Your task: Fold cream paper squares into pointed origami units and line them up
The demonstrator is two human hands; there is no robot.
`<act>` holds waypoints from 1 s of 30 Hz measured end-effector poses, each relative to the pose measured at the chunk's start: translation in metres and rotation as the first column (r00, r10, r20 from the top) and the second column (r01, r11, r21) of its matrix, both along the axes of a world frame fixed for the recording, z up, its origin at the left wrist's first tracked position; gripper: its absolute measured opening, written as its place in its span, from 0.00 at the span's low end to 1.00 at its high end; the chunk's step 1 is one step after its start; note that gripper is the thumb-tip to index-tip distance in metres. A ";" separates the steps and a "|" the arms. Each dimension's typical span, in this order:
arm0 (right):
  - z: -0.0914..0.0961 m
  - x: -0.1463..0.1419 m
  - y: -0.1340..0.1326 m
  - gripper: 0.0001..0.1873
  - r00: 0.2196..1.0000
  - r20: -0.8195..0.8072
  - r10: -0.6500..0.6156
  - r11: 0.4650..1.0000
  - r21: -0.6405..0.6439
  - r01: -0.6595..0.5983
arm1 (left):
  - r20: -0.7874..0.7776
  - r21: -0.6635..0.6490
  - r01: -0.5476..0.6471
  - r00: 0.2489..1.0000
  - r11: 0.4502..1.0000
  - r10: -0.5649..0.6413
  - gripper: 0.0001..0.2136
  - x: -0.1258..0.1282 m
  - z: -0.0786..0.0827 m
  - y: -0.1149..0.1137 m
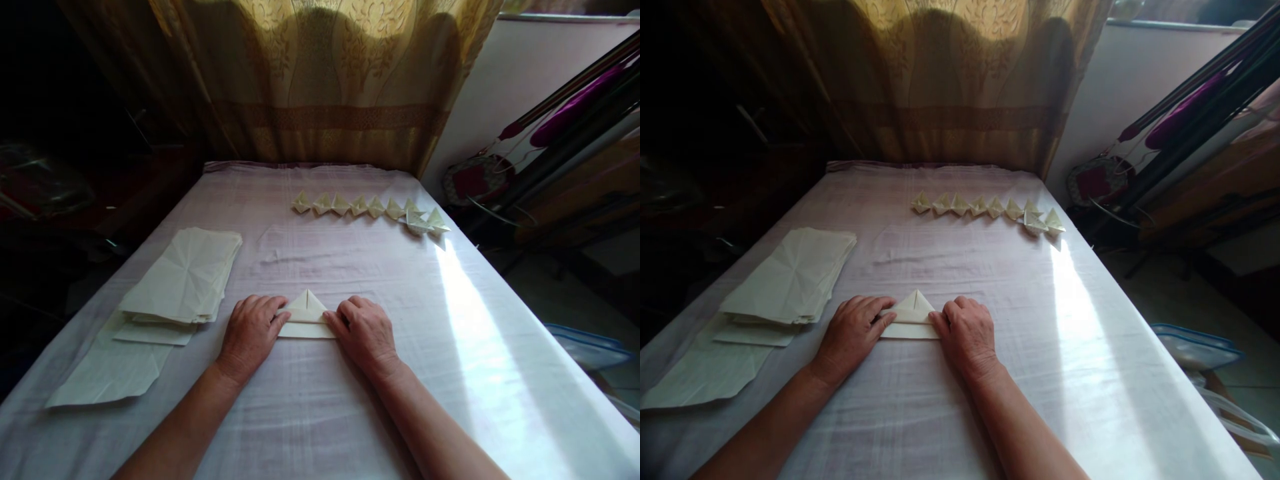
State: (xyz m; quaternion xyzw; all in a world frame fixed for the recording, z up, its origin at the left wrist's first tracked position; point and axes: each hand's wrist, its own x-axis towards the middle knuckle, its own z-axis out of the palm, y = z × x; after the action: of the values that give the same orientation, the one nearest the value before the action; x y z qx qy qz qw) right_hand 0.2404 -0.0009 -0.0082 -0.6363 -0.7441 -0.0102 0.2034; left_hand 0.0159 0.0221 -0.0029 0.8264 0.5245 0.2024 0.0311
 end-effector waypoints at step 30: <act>-0.007 0.004 -0.001 0.09 0.986 -0.155 0.063 0.998 0.000 -0.064 | -0.052 0.095 0.078 0.996 0.992 -0.073 0.09 -0.005 0.001 -0.002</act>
State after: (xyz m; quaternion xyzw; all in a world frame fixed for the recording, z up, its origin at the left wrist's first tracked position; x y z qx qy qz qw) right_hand 0.2443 -0.0020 -0.0151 -0.6116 -0.7461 0.0476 0.2589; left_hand 0.0109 0.0197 -0.0019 0.8509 0.4829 0.2063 -0.0141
